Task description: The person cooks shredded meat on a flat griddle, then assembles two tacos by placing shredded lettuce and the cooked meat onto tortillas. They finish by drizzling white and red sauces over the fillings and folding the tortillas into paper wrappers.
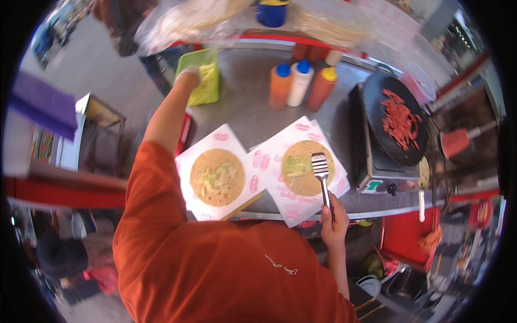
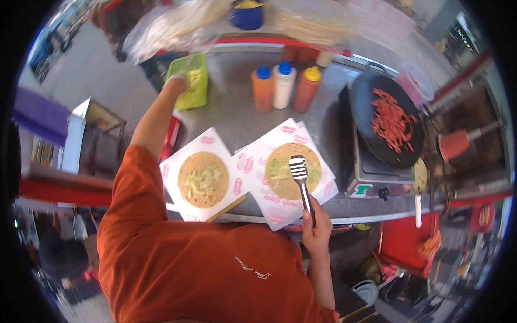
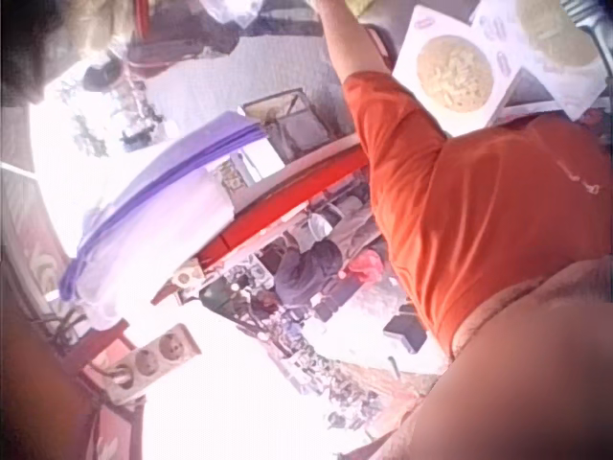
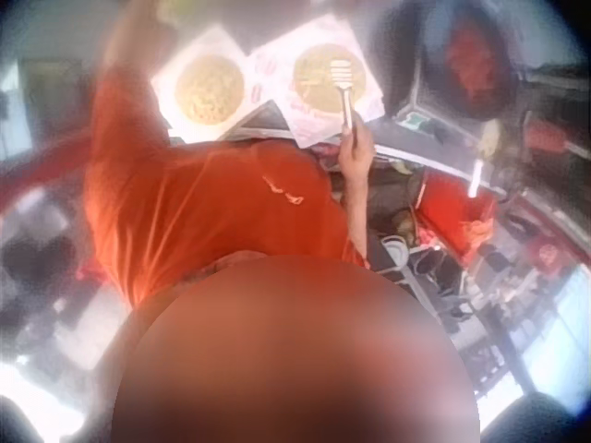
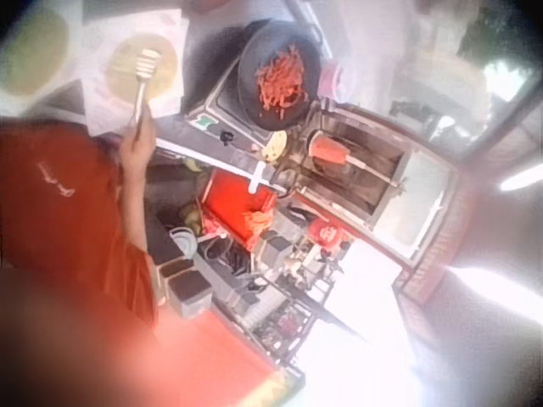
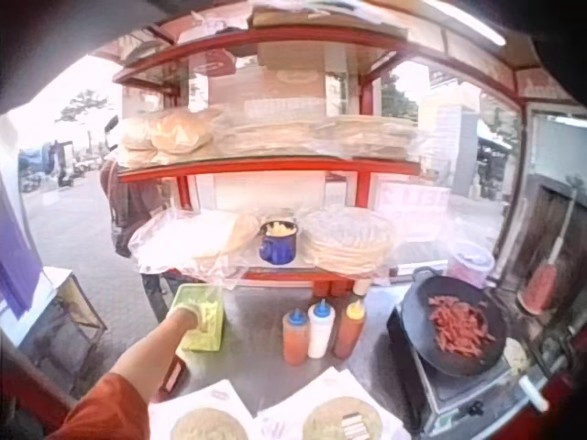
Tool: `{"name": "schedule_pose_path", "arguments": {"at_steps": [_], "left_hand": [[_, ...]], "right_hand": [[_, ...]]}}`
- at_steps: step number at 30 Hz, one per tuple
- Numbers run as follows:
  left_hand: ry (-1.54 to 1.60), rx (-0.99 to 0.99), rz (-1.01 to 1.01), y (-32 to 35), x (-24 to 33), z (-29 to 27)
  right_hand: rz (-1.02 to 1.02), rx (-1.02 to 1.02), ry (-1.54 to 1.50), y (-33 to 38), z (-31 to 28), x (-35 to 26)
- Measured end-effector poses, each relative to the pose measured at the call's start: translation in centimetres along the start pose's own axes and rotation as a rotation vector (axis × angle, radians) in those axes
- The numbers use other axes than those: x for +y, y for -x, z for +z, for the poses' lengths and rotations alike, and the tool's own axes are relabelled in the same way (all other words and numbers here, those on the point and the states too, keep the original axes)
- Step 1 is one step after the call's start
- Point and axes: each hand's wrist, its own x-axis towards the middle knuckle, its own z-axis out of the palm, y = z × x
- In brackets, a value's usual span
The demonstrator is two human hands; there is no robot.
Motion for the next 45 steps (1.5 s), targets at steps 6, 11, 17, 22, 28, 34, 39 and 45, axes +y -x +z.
{"name": "schedule_pose_path", "arguments": {"at_steps": [6, 11, 17, 22, 28, 34, 39, 45], "left_hand": [[-0.431, 0.196, 0.201, 0.5, -2.7, -1.8], [-0.199, 0.008, 0.121, -2.0, -2.9, 1.7], [-0.509, 0.071, 0.377, -2.1, -3.7, -0.8], [0.543, 0.417, 0.163, 9.0, -0.9, -4.3], [1.305, 0.379, 0.002, 30.4, 3.5, 0.1], [1.111, 0.394, -0.329, 38.8, 8.5, 9.0], [0.548, 0.3, -0.341, 41.4, 11.0, 11.1], [0.528, 0.572, -0.385, 42.8, 13.5, 7.6]], "right_hand": [[0.182, 0.334, -0.175, 3.0, -7.5, 0.6], [0.484, 0.351, 0.113, -6.7, -26.4, 1.2], [0.894, 0.054, -0.011, -21.8, -34.2, 7.2], [0.462, -0.141, 0.342, -28.5, -32.1, 8.2], [-0.395, -0.044, 1.208, -25.0, -34.3, 4.9], [-0.318, -0.239, 1.315, -18.0, -34.8, 2.1], [-0.284, -0.143, 1.113, -20.8, -30.2, 3.8], [0.041, -0.303, 0.616, -29.4, -36.1, 9.1]]}}
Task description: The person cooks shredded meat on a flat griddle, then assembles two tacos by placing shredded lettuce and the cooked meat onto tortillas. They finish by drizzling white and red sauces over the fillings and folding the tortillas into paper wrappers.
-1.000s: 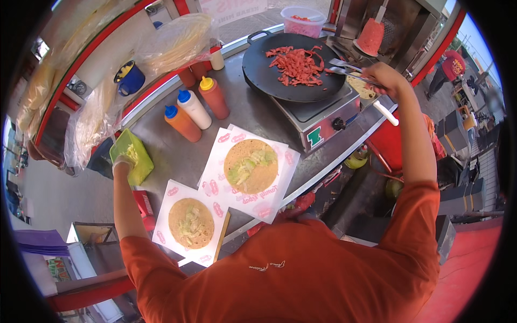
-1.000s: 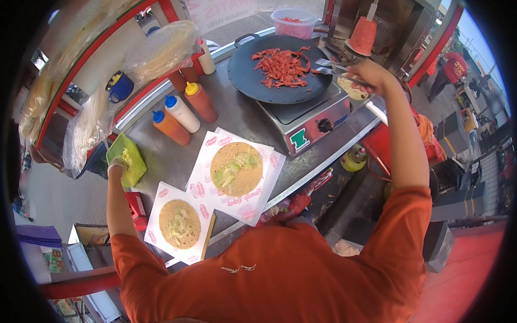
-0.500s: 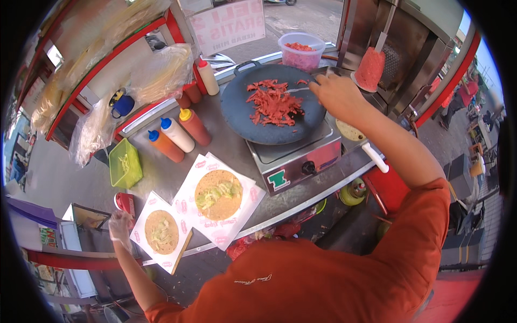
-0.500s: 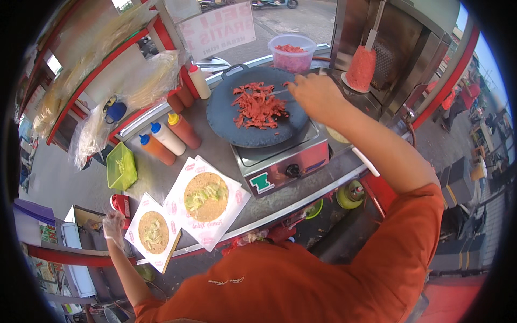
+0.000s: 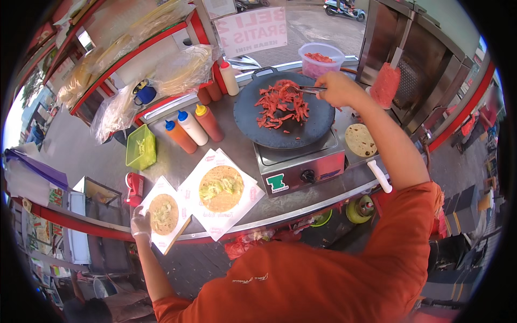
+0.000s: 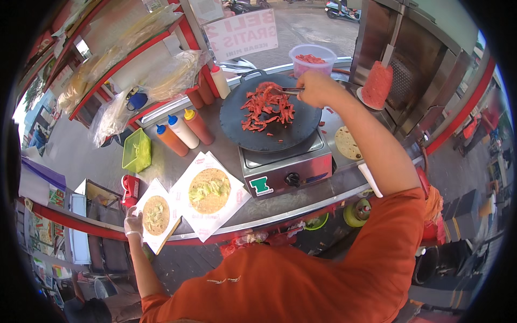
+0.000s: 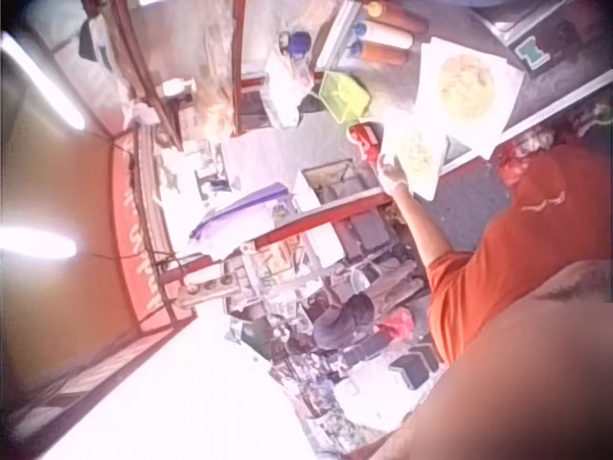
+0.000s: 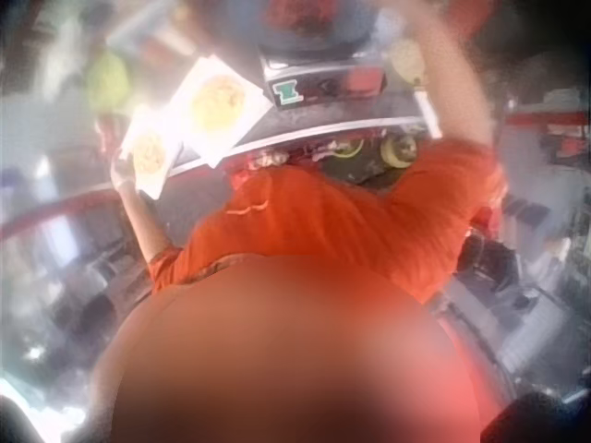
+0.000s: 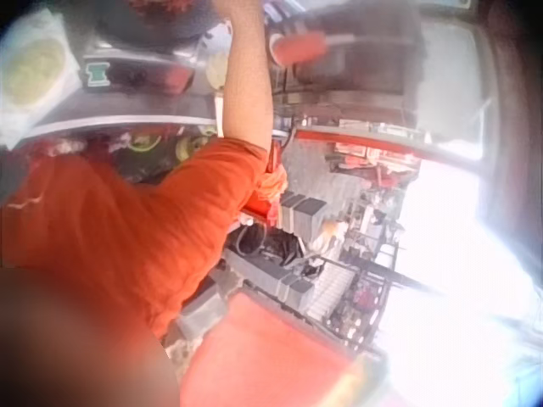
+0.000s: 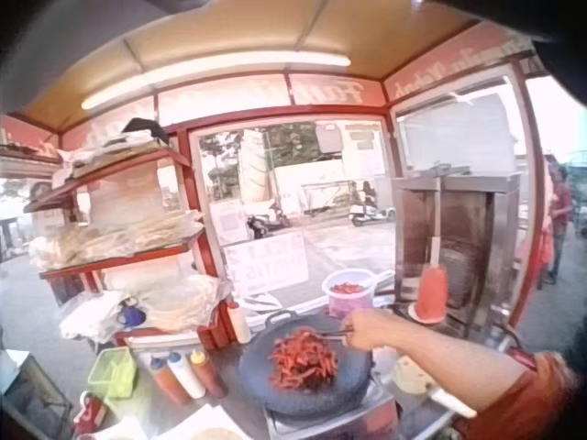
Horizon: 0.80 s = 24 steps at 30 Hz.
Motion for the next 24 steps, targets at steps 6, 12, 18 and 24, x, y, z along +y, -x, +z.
{"name": "schedule_pose_path", "arguments": {"at_steps": [6, 12, 18, 24], "left_hand": [[0.754, -0.106, 0.024, 8.8, 6.9, -0.1], [1.258, -0.894, 0.149, 18.6, 18.6, 4.9], [0.715, -1.339, 1.183, 18.5, 22.1, 6.1], [0.72, -1.235, 1.182, 17.4, 22.7, 7.3]], "right_hand": [[0.175, -0.142, 0.083, 2.7, -2.2, -0.2], [0.068, 0.207, 0.474, 7.4, 2.6, -4.2], [-0.091, 0.159, 0.815, 10.1, 3.4, -10.8], [-0.008, 0.149, 0.245, 8.3, 4.5, -9.7]]}}
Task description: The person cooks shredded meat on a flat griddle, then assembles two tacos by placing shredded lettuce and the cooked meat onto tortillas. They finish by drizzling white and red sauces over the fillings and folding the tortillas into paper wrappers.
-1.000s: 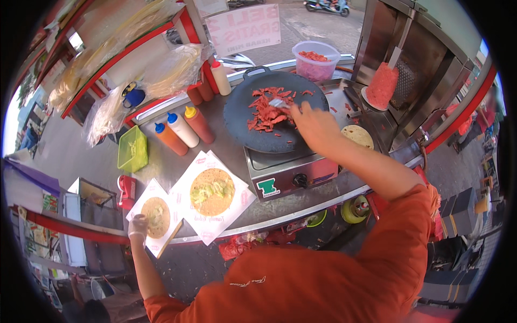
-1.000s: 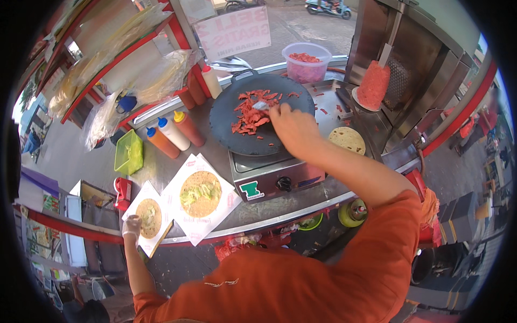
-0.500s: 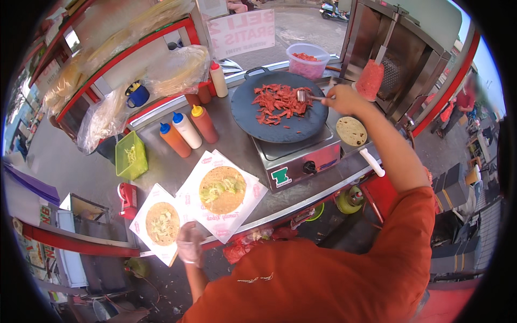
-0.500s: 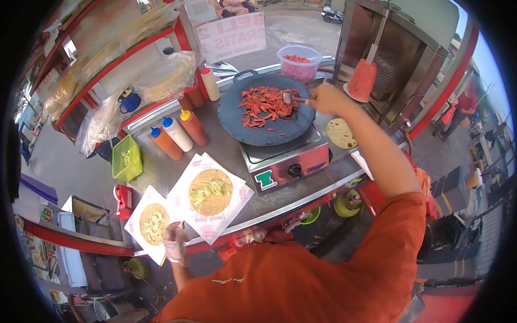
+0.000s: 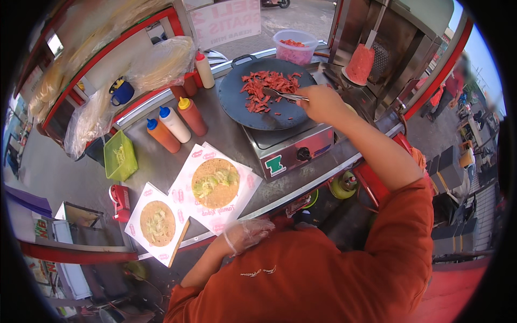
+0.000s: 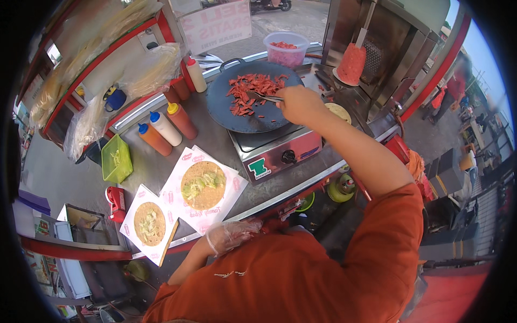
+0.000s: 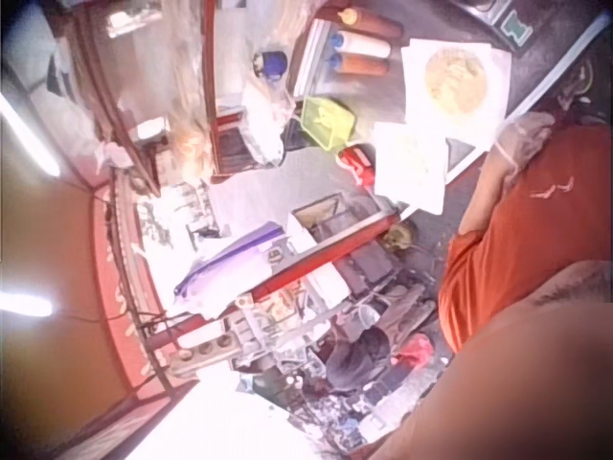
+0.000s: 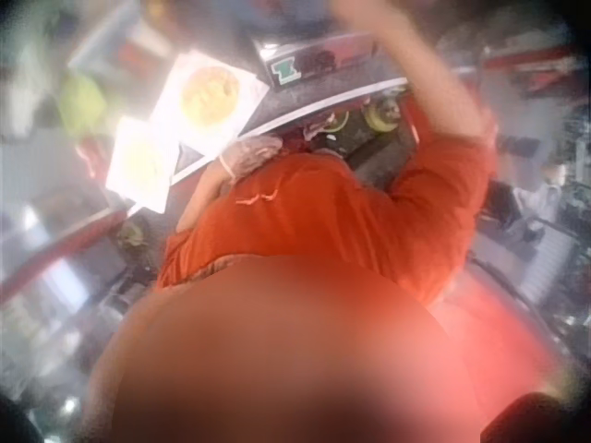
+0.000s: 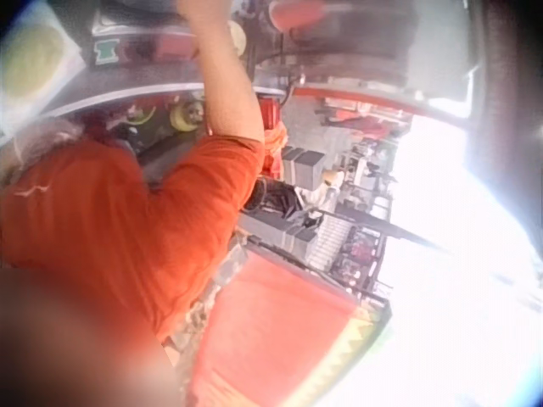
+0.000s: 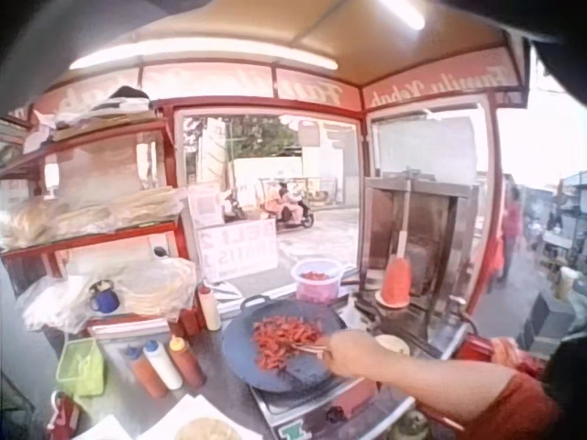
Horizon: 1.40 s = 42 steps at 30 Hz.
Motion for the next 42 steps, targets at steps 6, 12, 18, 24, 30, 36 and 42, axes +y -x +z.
{"name": "schedule_pose_path", "arguments": {"at_steps": [6, 12, 18, 24, 30, 36, 42], "left_hand": [[0.216, 0.217, -0.445, -2.8, 2.8, 1.9], [0.489, 0.298, -0.553, -11.5, 3.7, 7.3], [0.754, 0.328, -0.46, -25.2, 7.3, 8.9], [1.215, 0.384, -0.454, -42.6, 8.6, 9.2], [1.063, 0.59, -0.473, -43.3, 12.6, 6.1], [0.951, 0.858, -0.366, -34.3, 16.1, 5.8], [0.905, 1.195, -0.309, -25.6, 16.4, 4.8]], "right_hand": [[0.1, -0.205, -0.364, 1.0, -0.8, 7.6], [-0.111, 0.114, -0.461, 9.6, 2.4, 17.2], [0.516, 0.025, -0.373, 16.0, 5.8, 30.3], [0.456, 0.011, -1.224, 17.2, 7.0, 26.4], [0.283, 0.29, -0.843, 18.7, 5.3, 29.2], [0.319, -0.109, -0.232, 10.8, 7.5, 32.5], [0.354, -0.049, -0.204, 12.8, 5.5, 30.0]]}}
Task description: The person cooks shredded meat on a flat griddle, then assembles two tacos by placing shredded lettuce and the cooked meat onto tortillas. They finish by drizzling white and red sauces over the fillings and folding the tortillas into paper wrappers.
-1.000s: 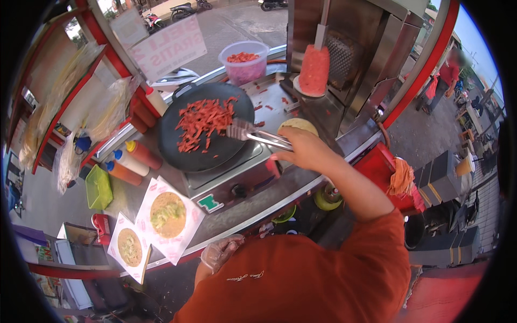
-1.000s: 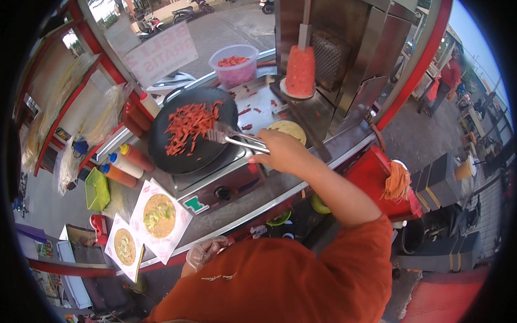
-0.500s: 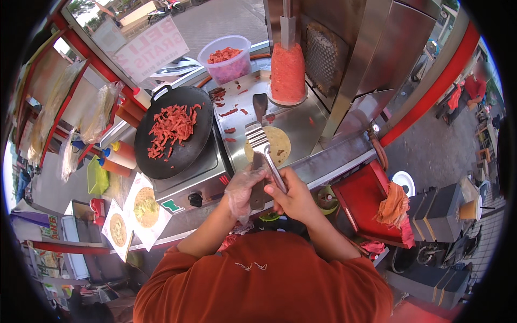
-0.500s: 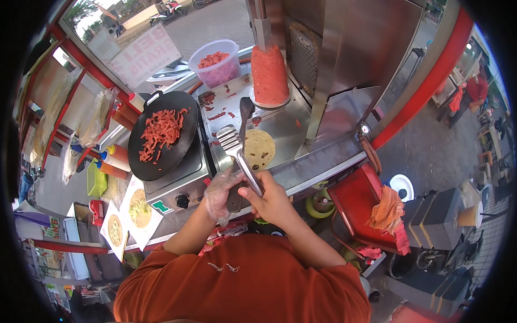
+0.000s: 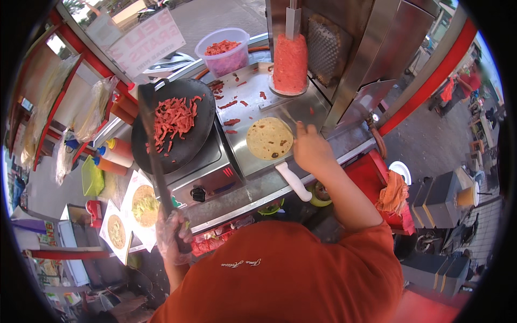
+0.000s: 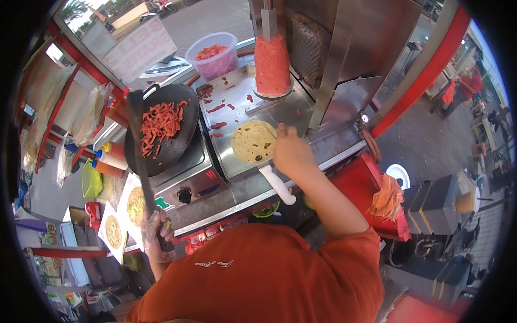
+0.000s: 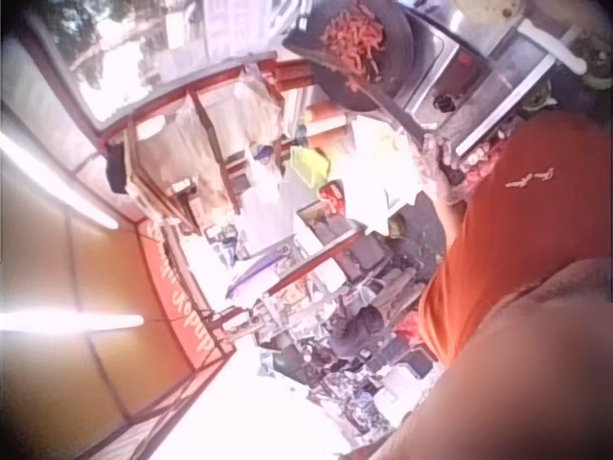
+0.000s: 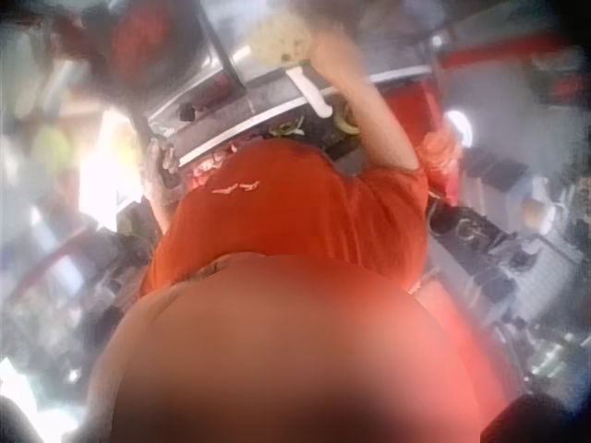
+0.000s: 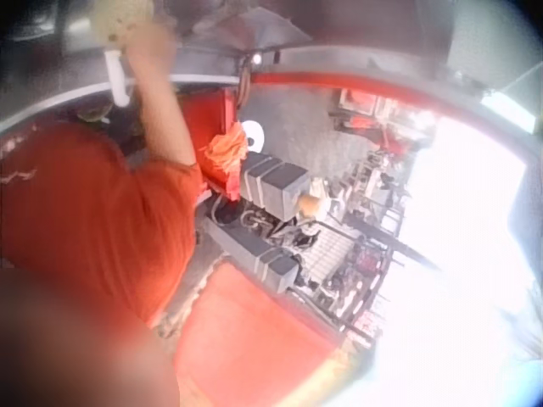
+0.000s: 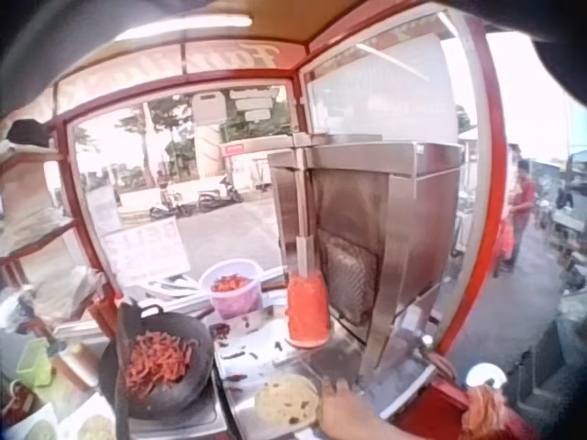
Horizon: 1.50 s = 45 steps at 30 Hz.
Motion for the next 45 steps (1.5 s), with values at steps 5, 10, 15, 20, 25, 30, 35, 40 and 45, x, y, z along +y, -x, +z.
{"name": "schedule_pose_path", "arguments": {"at_steps": [5, 10, 15, 20, 25, 30, 35, 40, 45], "left_hand": [[-0.007, 0.13, 0.082, 0.6, 1.5, -6.0], [-0.005, 0.084, 0.064, 0.1, 2.9, -9.7], [-0.029, 0.063, 0.024, -0.9, 3.6, -12.1], [-0.099, 0.053, 0.003, -2.0, 5.2, -13.0], [-0.106, 0.052, -0.022, -2.0, 5.2, -13.3], [-0.194, 0.088, -0.101, -1.0, 4.7, -13.4], [-0.199, 0.027, -0.227, -0.7, 3.2, -10.8], [-0.035, -0.109, -0.241, -1.0, 4.1, -10.7], [-0.021, 0.01, -0.18, 1.2, 7.2, -15.1]], "right_hand": [[0.279, 0.095, 0.038, 0.3, 0.8, 3.8], [0.307, -0.001, 0.14, -1.3, 2.0, 1.2], [-0.043, 0.136, 0.019, -2.6, 1.7, -6.8], [-0.342, -0.064, 0.408, -7.4, -0.9, -9.3], [-0.575, -0.049, 0.424, -10.4, -1.8, -11.2], [-0.429, -0.175, -0.018, -15.1, -8.9, -10.5], [-0.113, -0.7, -0.484, -18.0, -5.9, -15.7], [-0.398, -0.515, -0.327, -17.3, -1.8, -22.9], [-0.757, 0.104, 0.229, -12.8, -5.3, -24.5]]}}
